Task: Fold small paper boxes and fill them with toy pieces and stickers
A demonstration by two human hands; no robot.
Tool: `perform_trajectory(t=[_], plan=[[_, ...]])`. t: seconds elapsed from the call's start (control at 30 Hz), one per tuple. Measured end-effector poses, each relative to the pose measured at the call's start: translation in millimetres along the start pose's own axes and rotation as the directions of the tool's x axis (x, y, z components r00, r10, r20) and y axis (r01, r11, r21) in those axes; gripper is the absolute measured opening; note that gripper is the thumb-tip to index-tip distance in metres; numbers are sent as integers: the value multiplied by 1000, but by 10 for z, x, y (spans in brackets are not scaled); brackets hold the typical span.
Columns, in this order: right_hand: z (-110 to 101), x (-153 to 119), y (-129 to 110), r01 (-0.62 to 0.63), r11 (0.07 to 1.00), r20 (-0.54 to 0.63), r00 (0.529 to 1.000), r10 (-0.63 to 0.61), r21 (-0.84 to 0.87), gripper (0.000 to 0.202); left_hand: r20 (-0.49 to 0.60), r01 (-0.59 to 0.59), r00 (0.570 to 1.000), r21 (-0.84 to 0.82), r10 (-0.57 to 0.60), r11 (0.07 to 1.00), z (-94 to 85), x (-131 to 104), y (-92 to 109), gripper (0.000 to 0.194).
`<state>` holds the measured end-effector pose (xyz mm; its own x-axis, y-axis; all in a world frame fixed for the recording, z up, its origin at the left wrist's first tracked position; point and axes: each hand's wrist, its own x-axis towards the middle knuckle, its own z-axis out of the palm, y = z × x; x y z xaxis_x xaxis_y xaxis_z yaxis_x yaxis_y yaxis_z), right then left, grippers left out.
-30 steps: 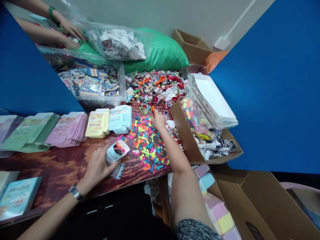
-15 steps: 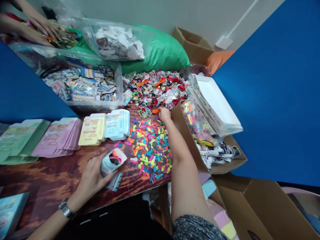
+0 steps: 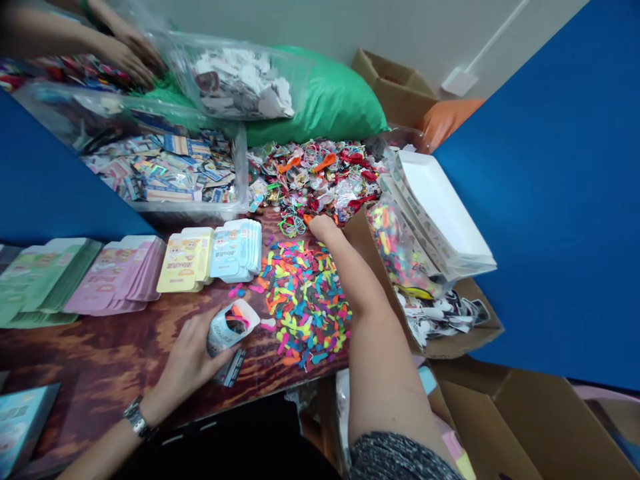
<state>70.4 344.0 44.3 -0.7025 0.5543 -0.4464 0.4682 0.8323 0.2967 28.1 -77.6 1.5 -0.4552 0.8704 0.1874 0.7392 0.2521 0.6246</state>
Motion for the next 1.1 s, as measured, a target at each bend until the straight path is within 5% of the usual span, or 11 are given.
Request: perform_trajectory(t=[0.23,0.37,0.47,0.57,0.67,0.77,0.87,0.97,1.1], plan=[[-89,-135,32,-65,998,-22,998,65,1,35,9,21,1000,-23,-21,1000,-15,-6,-1,68],[-319,-576,53,-79,997,-130,988,80,15,39,-35,17,999,-32,-19,999,-61,8,-17,69],[-509,-1063,-157,37,999,-253,967,-39,-14,36,-67,28,997,-26,-30,999,-104,35,-27,71],[-600,-1526,-535,306,949,-337,889,-311,-71,37,-90,64,994,-12,-64,998,-167,66,-22,70],[-560,-1837,-944,531,846,-431,754,-496,-46,41,-120,81,990,10,-79,997,-239,63,-9,68],[-469,-1981,-1286,702,710,-605,587,-537,51,33,-131,91,987,24,-87,996,-298,1,-1,70],[-412,-2038,-1543,803,564,-722,504,-474,191,29,-149,91,985,22,-87,996,-338,-97,-1,71],[-386,-2077,-1722,830,465,-762,507,-402,307,27,-171,86,982,3,-84,996,-375,-188,-10,69],[-368,-2107,-1856,787,461,-687,599,-410,410,24,-199,85,977,2,-83,996,-410,-273,-26,71]])
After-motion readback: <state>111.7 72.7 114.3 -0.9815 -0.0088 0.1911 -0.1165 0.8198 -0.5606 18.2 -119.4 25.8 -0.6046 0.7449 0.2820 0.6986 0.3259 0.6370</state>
